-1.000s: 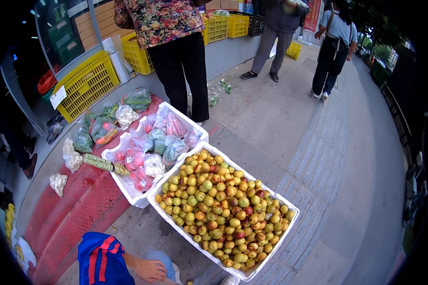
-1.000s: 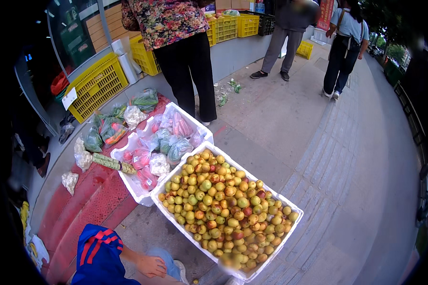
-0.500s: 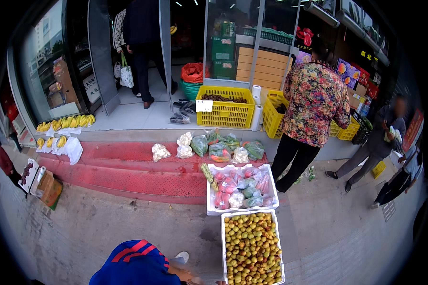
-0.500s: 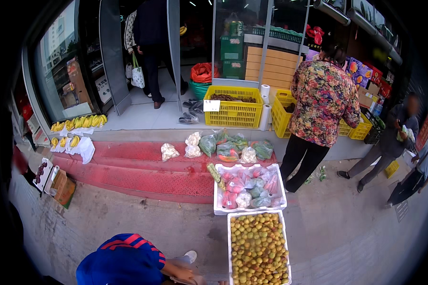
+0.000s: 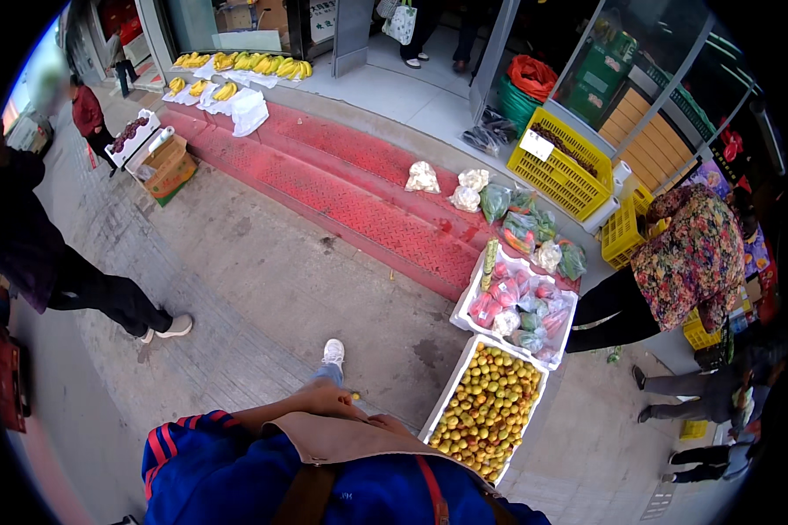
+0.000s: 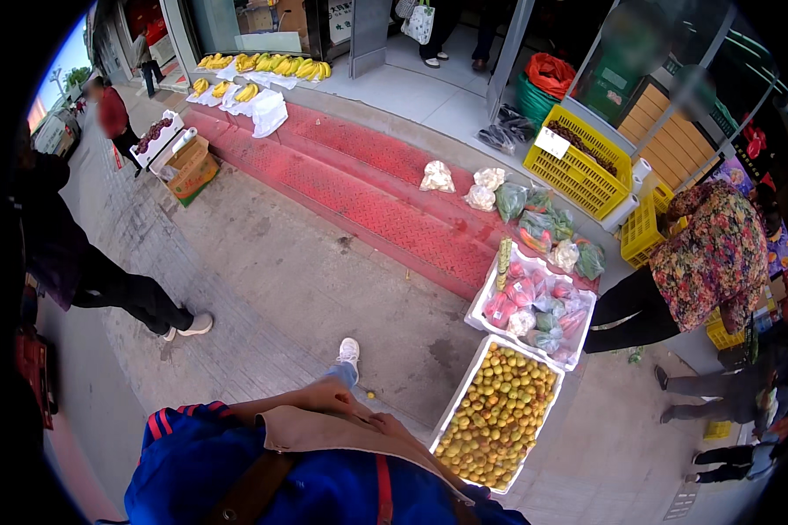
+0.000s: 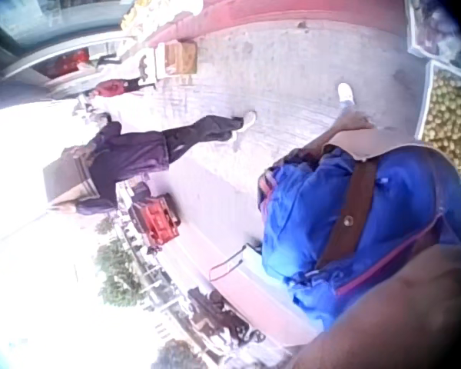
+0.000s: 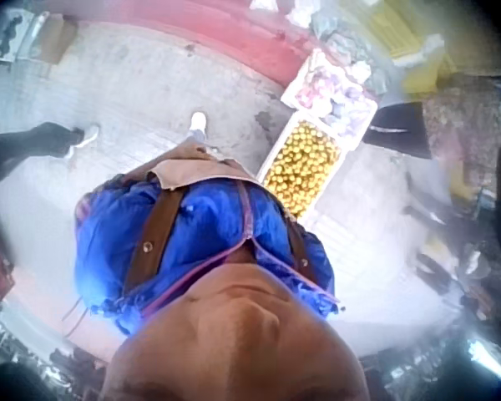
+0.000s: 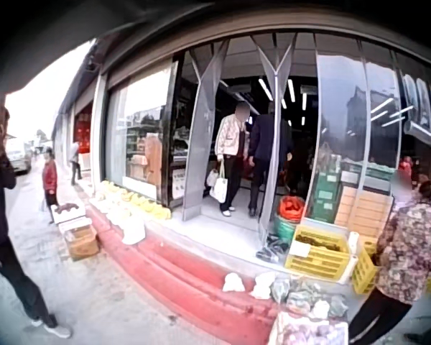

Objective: The person carries a white styrofoam tray of plums from inside a grocery store to the outdoor display area, places it on the ground, and then returns to handle a cardboard box and a roll of plastic bags. The person arranges the plums in the tray and prepares packaging materials.

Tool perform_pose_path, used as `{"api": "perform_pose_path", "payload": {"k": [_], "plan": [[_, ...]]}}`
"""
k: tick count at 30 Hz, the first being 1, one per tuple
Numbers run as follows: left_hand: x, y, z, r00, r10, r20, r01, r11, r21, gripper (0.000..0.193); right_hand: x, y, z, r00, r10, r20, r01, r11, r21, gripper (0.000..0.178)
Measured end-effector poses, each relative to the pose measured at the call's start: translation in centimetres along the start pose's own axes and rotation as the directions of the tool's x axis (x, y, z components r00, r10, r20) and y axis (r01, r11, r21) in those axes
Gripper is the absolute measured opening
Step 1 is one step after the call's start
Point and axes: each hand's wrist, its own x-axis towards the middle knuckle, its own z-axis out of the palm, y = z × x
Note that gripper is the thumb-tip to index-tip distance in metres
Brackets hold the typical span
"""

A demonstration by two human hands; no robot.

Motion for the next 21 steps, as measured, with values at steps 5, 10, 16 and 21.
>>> {"api": "perform_pose_path", "payload": {"k": [5, 10, 16, 21], "plan": [[-1.1, -3.0, -7.9, 0.949, 0.089, -0.303, -0.088, 0.996, 0.017, 0.035, 6.3, -5.4, -7.7, 0.982, 0.017, 0.186, -0.009, 0.999, -0.048, 0.038], [-3.8, -3.8, -15.9, 0.906, -0.151, -0.396, 0.104, 0.985, -0.139, 0.029, 13.3, -11.0, -14.5, 0.944, 0.1, 0.314, -0.048, 0.984, -0.171, 0.039], [-4.9, -7.5, -20.0, 0.841, -0.345, -0.416, 0.394, 0.918, 0.036, 0.024, 16.8, -18.7, -21.6, 0.98, -0.01, 0.201, 0.097, 0.9, -0.424, 0.03], [-4.1, -5.2, -21.2, 0.767, -0.478, -0.429, 0.512, 0.858, -0.042, 0.028, 20.4, -19.5, -27.3, 0.987, 0.067, 0.145, 0.01, 0.881, -0.473, 0.037]]}}
